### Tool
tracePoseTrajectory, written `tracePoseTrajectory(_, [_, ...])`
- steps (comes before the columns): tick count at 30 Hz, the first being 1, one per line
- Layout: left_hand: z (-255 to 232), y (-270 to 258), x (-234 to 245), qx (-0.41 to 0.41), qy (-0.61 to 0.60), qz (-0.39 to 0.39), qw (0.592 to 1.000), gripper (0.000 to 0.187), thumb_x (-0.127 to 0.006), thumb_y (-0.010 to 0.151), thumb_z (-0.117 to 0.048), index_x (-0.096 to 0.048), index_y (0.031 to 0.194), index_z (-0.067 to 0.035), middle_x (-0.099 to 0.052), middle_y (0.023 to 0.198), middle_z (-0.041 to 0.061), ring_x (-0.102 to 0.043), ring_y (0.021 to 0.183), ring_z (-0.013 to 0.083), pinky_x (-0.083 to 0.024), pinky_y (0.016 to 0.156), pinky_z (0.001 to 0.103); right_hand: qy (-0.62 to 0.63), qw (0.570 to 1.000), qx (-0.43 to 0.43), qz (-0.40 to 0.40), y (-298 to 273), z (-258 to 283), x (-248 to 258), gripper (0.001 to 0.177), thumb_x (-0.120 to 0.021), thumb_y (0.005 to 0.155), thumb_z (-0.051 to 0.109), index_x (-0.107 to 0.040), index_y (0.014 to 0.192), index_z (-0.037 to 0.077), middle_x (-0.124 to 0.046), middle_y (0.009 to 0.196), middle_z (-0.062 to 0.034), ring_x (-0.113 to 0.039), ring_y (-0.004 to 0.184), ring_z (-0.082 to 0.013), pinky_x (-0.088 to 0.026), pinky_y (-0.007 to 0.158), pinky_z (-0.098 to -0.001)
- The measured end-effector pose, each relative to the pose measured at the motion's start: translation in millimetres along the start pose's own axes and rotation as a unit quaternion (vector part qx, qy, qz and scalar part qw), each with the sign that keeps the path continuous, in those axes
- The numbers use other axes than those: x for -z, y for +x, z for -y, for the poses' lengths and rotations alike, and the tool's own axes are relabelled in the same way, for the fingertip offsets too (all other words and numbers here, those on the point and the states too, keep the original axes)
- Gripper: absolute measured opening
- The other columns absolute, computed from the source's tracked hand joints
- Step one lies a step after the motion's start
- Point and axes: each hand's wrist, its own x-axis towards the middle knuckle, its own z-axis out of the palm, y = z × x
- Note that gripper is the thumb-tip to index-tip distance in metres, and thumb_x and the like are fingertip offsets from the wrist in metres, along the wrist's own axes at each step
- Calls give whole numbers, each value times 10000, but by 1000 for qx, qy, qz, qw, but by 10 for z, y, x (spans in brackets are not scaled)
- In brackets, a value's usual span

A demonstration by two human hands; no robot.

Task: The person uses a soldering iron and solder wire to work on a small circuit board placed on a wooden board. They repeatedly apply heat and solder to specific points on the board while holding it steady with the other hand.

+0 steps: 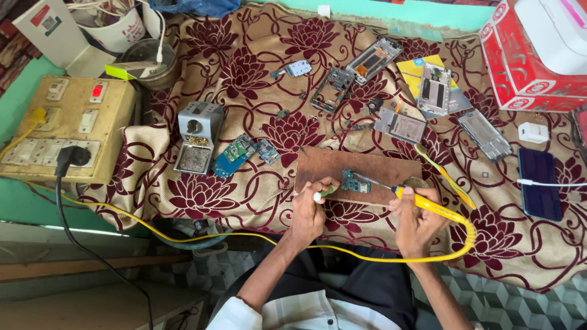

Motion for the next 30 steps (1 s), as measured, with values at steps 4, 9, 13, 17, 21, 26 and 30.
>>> tracePoseTrajectory(4, [4, 16, -1, 27, -14, 0, 1000, 411, -383, 739, 211, -458, 1080, -5, -736, 1167, 211, -659, 829, 316, -529, 785, 363, 24, 1000, -13, -2, -4, -34, 32, 104, -552, 1091, 60, -519, 1047, -29, -666, 768, -117, -644, 650, -112, -542, 631, -233])
tracePoseTrajectory(9, [-15, 38, 7, -7, -6, -7, 1000, 428, -388, 736, 212, -469, 1106, 13, -719, 1154, 217, -664, 844, 329, -522, 835, 385, 21, 1000, -9, 4, -19, -71, 65, 110, -558, 1089, 60, -522, 1029, -25, -650, 746, -114, -640, 645, -114, -558, 637, -245])
tracePoseTrajectory(13, [-32, 43, -3, -14, -3, -9, 1000, 426, -378, 740, 209, -463, 1108, 12, -718, 1169, 221, -683, 880, 339, -524, 846, 385, 42, 999, -12, -3, -26, -80, 52, 106, -558, 1085, 59, -521, 1027, -22, -655, 744, -111, -633, 636, -113, -546, 631, -246])
tracePoseTrajectory(17, [-31, 61, 8, -11, -5, -8, 1000, 417, -372, 747, 211, -459, 1105, 15, -719, 1162, 221, -679, 847, 322, -525, 841, 381, 62, 998, -12, 4, 2, -68, 32, 102, -561, 1076, 59, -528, 1023, -22, -659, 753, -106, -622, 641, -105, -552, 643, -244])
tracePoseTrajectory(21, [-9, 40, 0, -16, 0, -7, 1000, 400, -399, 748, 218, -453, 1089, 16, -729, 1128, 235, -656, 816, 339, -514, 769, 373, 14, 1000, 0, 5, 6, -65, 64, 105, -564, 1069, 45, -539, 1000, -30, -648, 726, -101, -635, 642, -111, -546, 632, -251])
tracePoseTrajectory(26, [13, 53, -37, -13, -6, -15, 1000, 409, -390, 786, 242, -449, 1123, 17, -723, 1117, 240, -673, 827, 297, -553, 750, 345, 30, 999, -12, 4, 11, -59, 59, 94, -567, 1063, 26, -541, 991, -28, -605, 690, -79, -633, 641, -108, -559, 639, -258])
tracePoseTrajectory(30, [0, 27, -43, -18, -12, -21, 1000, 408, -373, 809, 247, -451, 1146, 30, -717, 1120, 243, -698, 844, 276, -576, 752, 337, 49, 999, 7, 15, -6, -71, 42, 101, -545, 1077, 35, -520, 997, -21, -616, 703, -78, -621, 636, -106, -560, 646, -258])
